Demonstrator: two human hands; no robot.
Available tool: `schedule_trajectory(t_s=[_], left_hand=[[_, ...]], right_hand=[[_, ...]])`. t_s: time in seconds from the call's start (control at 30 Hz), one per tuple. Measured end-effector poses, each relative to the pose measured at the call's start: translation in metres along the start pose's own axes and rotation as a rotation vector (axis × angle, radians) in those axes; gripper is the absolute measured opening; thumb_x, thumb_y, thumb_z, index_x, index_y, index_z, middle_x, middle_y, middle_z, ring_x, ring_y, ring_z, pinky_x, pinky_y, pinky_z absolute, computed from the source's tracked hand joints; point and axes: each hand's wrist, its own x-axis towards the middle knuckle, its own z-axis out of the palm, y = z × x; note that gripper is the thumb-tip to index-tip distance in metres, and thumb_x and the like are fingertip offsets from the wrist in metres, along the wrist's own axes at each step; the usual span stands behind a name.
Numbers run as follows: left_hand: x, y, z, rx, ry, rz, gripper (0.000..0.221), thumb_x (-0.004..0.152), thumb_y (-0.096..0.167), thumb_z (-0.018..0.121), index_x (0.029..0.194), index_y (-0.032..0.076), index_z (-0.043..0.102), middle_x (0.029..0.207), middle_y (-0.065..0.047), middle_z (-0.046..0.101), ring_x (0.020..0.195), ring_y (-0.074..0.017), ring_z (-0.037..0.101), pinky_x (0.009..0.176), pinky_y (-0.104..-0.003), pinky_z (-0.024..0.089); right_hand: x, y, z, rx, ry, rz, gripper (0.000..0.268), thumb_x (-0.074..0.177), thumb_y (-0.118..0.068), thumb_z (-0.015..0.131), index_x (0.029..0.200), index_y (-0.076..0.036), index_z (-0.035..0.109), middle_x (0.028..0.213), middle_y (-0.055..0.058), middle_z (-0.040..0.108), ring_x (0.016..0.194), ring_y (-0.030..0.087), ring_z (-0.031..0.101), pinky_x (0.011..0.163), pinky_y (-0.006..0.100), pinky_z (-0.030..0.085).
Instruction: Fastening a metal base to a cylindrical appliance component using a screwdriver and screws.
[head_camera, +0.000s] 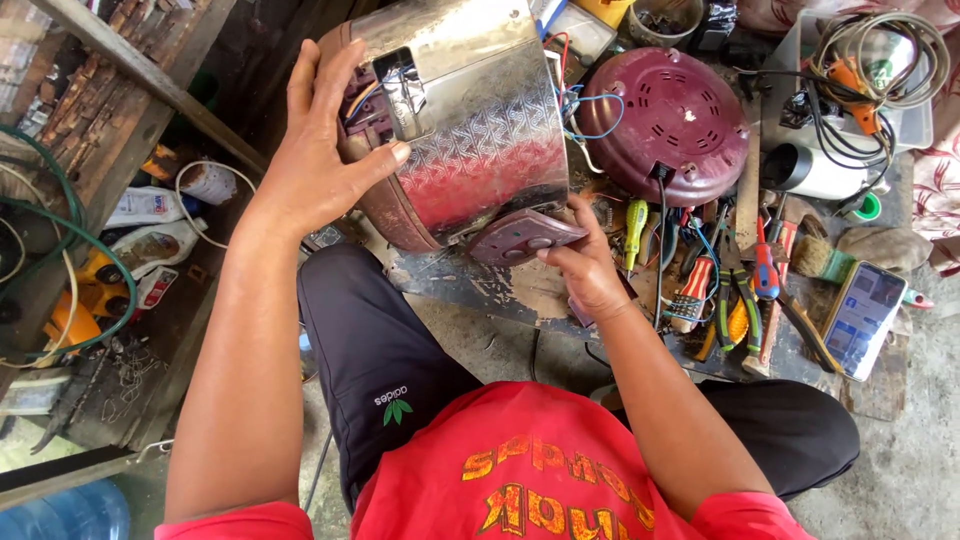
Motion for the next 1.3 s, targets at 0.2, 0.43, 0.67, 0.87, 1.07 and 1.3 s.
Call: schedule_trajectory(t_s=[0.2, 0.43, 0.67, 0.87, 1.07, 1.3], left_hand=[[-0.001, 0.024, 0.004, 0.065, -0.062, -0.135, 0.098, 0.083, 0.033, 0.082, 0.165, 0.028, 0.028, 0.169, -0.016, -0.016, 0.154, -0.0556, 0.028, 0.121, -0.061, 0.033], [-0.02, 0.06, 0.026, 0.146, -0.022, -0.154, 0.099, 0.078, 0.038, 0.087, 0.162, 0.036, 0.035, 0.171, -0.014, -0.009, 0.157, -0.0467, 0.026, 0.112, -0.056, 0.045], [-0.034, 0.062, 0.056, 0.235, 0.136, -0.003, 0.096, 0.077, 0.04, 0.09, 0.159, 0.033, 0.043, 0.172, -0.011, 0.002, 0.157, -0.0428, 0.03, 0.12, -0.052, 0.039], [-0.054, 0.065, 0.071, 0.307, 0.2, 0.046, 0.1, 0.073, 0.043, 0.093, 0.16, 0.029, 0.044, 0.171, -0.018, 0.004, 0.155, -0.0472, 0.032, 0.124, -0.06, 0.034], [-0.073, 0.061, 0.08, 0.213, 0.28, 0.055, 0.092, 0.085, 0.063, 0.078, 0.16, 0.033, 0.034, 0.169, -0.014, 0.022, 0.152, -0.0501, 0.031, 0.12, -0.081, 0.021], [-0.045, 0.05, 0.069, -0.191, 0.364, 0.003, 0.087, 0.091, 0.036, 0.075, 0.159, 0.007, 0.03, 0.166, -0.028, 0.012, 0.155, -0.0496, 0.024, 0.122, -0.057, 0.034]], right_hand=[[-0.007, -0.005, -0.006, -0.072, -0.037, -0.009, 0.084, 0.073, 0.018, 0.057, 0.15, -0.011, 0.043, 0.14, 0.02, 0.061, 0.113, 0.027, 0.062, 0.083, 0.029, 0.049], [-0.021, 0.001, -0.028, -0.117, 0.07, -0.041, 0.081, 0.074, 0.022, 0.054, 0.15, -0.004, 0.041, 0.145, 0.017, 0.054, 0.114, 0.028, 0.062, 0.08, 0.029, 0.053], [-0.029, -0.025, -0.055, -0.214, 0.194, -0.037, 0.071, 0.076, 0.018, 0.05, 0.144, -0.003, 0.049, 0.129, 0.015, 0.061, 0.107, 0.026, 0.063, 0.082, 0.029, 0.054], [-0.036, -0.069, -0.009, -0.718, 0.145, -0.317, 0.07, 0.062, 0.01, 0.044, 0.13, 0.003, 0.058, 0.142, 0.015, 0.059, 0.136, 0.029, 0.052, 0.117, 0.036, 0.037], [-0.028, -0.115, 0.041, -0.644, 0.138, -0.524, 0.073, 0.068, 0.009, 0.041, 0.14, 0.001, 0.049, 0.142, 0.016, 0.055, 0.13, 0.026, 0.051, 0.118, 0.039, 0.037], [0.012, -0.145, 0.071, -1.0, 0.174, -0.397, 0.034, 0.11, -0.013, 0.045, 0.135, 0.005, 0.058, 0.113, 0.012, 0.066, 0.097, 0.018, 0.057, 0.087, 0.03, 0.045]])
